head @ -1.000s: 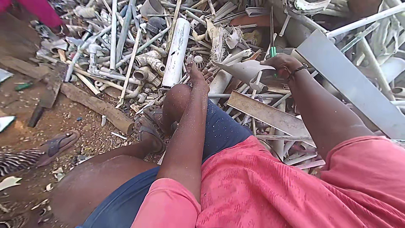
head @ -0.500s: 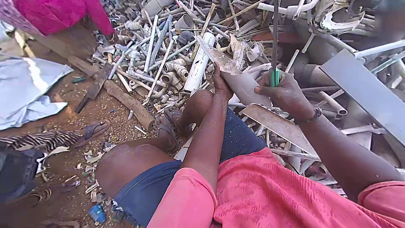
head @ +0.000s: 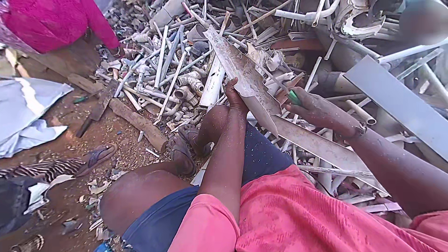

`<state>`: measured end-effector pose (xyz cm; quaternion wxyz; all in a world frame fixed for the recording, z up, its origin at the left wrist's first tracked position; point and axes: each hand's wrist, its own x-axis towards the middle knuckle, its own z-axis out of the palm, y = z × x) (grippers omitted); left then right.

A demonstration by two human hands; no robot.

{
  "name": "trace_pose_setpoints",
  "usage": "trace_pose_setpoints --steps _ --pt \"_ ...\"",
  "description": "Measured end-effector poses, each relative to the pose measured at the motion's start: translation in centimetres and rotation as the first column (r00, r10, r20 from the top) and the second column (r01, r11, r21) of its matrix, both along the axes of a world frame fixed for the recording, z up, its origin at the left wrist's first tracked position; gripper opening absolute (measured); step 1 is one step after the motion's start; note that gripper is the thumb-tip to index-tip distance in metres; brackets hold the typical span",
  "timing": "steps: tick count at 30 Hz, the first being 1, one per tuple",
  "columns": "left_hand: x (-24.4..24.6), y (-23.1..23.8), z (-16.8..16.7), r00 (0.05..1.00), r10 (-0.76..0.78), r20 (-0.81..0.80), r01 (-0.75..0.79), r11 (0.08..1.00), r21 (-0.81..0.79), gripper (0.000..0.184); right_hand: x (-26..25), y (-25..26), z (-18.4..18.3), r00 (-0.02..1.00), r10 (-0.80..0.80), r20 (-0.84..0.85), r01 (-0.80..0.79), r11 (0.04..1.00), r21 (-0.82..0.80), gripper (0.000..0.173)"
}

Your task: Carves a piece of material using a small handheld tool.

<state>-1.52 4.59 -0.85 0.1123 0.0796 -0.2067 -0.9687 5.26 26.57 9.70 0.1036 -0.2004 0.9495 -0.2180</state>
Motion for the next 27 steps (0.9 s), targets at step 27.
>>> trace_pose_setpoints --steps 27 --pt "0.1 1.1 0.6 0.998 0.051 0.025 -0.043 0.963 -0.266 0.025 -4.2 -4.9 0.3 0.969 0.246 0.033 -0.239 0.889 0.390 0.030"
